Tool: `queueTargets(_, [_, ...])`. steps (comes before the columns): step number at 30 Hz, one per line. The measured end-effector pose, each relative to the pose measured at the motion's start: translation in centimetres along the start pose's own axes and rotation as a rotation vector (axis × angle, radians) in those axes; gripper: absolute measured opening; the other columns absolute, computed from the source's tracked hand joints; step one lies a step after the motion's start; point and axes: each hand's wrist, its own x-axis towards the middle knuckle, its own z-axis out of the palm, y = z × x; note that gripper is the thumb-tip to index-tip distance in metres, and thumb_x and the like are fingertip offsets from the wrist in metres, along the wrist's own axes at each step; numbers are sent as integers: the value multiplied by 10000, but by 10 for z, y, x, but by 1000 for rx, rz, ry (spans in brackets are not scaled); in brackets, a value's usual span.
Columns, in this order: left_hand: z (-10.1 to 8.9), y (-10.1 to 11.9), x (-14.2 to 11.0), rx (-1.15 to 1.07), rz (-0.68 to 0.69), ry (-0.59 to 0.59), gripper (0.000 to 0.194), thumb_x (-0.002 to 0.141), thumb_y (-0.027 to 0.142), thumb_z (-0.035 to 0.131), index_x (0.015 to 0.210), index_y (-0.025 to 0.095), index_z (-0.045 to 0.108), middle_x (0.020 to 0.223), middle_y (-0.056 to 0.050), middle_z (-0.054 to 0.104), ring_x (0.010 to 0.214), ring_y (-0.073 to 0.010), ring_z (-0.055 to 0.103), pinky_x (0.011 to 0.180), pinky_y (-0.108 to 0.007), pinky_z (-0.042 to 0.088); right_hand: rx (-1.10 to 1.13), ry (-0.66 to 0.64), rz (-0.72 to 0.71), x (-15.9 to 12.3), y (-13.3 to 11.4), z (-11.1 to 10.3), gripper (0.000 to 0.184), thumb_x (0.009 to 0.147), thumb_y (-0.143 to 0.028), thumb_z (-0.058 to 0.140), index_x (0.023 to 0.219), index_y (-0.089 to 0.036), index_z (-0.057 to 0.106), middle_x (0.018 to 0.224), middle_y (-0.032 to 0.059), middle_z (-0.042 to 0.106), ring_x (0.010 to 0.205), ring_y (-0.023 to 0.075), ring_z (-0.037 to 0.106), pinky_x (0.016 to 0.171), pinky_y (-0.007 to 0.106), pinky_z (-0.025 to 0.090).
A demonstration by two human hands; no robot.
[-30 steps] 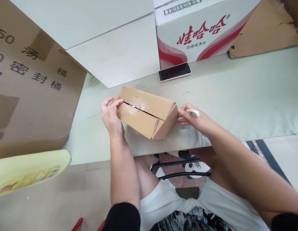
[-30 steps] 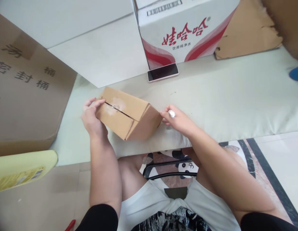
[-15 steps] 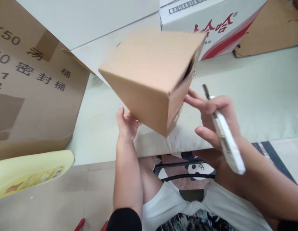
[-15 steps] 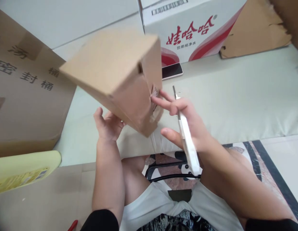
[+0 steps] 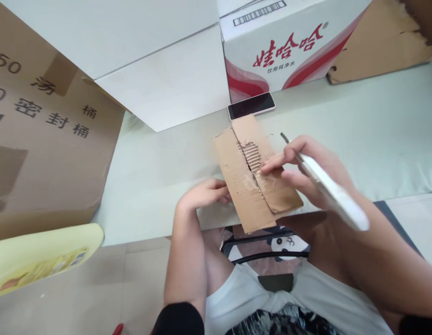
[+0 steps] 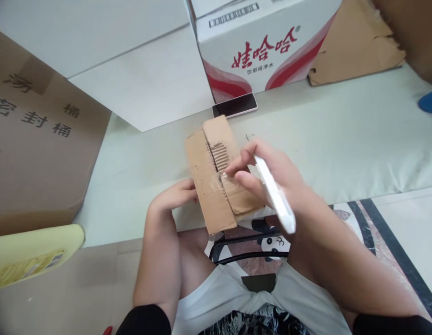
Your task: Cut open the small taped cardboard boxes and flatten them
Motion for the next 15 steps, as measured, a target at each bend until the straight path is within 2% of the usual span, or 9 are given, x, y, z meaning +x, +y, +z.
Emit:
queueTargets(1, [0, 3, 3, 26, -47, -20, 222, 807, 389, 726, 839, 180, 794, 828, -100, 781, 710, -239, 723, 668, -369, 590, -20, -22, 22, 1, 0, 0, 256, 913, -463, 694, 918, -291, 504, 941, 21, 794, 919, 275, 763, 854, 486, 609])
queueTargets(2, [-1, 5, 6, 39, -81, 32, 241, 836, 398, 677, 856, 181, 779, 839, -95, 779, 727, -230, 723, 682, -361, 584, -43, -32, 35, 1, 0, 0, 237, 907, -440, 698, 915, -287, 518, 932, 22, 788, 885, 264, 760, 817, 461, 608])
queueTargets(3, [-2, 6, 9, 34, -92, 157, 259, 853, 411, 642, 886, 182, 761, 861, -94, 777, 752, -227, 726, 691, -353, 578, -65, -34, 41, 1, 0, 1, 225, 900, -430, 700, 912, -283, 530, 926, 24, 783, 878, 261, 756, 798, 446, 602])
queueTargets(5, [-3, 5, 15, -19, -31, 505, 316, 859, 456, 629, 998, 187, 723, 965, -108, 775, 842, -239, 738, 702, -348, 576, -83, -23, 53, 2, -1, 1, 233, 891, -447, 702, 906, -274, 546, 914, 27, 775, 874, 260, 749, 778, 429, 588])
queueTargets(6, [-2, 4, 17, -47, 27, 629, 380, 857, 493, 640, 1086, 196, 701, 1072, -124, 767, 938, -255, 741, 732, -356, 585, -77, -21, 61, 2, -2, 2, 252, 884, -465, 708, 900, -270, 548, 909, 27, 772, 868, 256, 746, 773, 419, 582])
queueTargets(7, [-1, 3, 18, -62, 104, 705, 464, 855, 544, 651, 1180, 213, 671, 1203, -138, 738, 1062, -275, 725, 784, -370, 595, -68, -20, 62, 3, -2, 2, 278, 873, -482, 722, 891, -268, 546, 898, 24, 770, 858, 249, 744, 771, 407, 578])
queueTargets(9, [6, 4, 19, -24, 290, 729, 622, 849, 658, 654, 1324, 259, 608, 1446, -147, 617, 1315, -313, 616, 916, -406, 593, -53, -22, 51, 3, -2, 2, 320, 850, -499, 751, 874, -266, 534, 879, 13, 770, 846, 233, 741, 775, 385, 570])
queueTargets(11, [15, 7, 18, 89, 440, 646, 665, 859, 719, 628, 1365, 289, 591, 1588, -138, 482, 1468, -341, 478, 1037, -447, 554, -61, -20, 31, 3, -3, 3, 313, 854, -483, 752, 864, -267, 527, 869, 5, 771, 828, 222, 738, 756, 371, 560])
queueTargets(15, [24, 13, 17, 265, 527, 486, 552, 931, 656, 589, 1323, 270, 636, 1646, -151, 371, 1551, -352, 361, 1178, -506, 448, -114, 102, 35, -3, -5, 5, 291, 892, -465, 727, 848, -267, 517, 795, -12, 756, 709, 199, 708, 640, 355, 513])
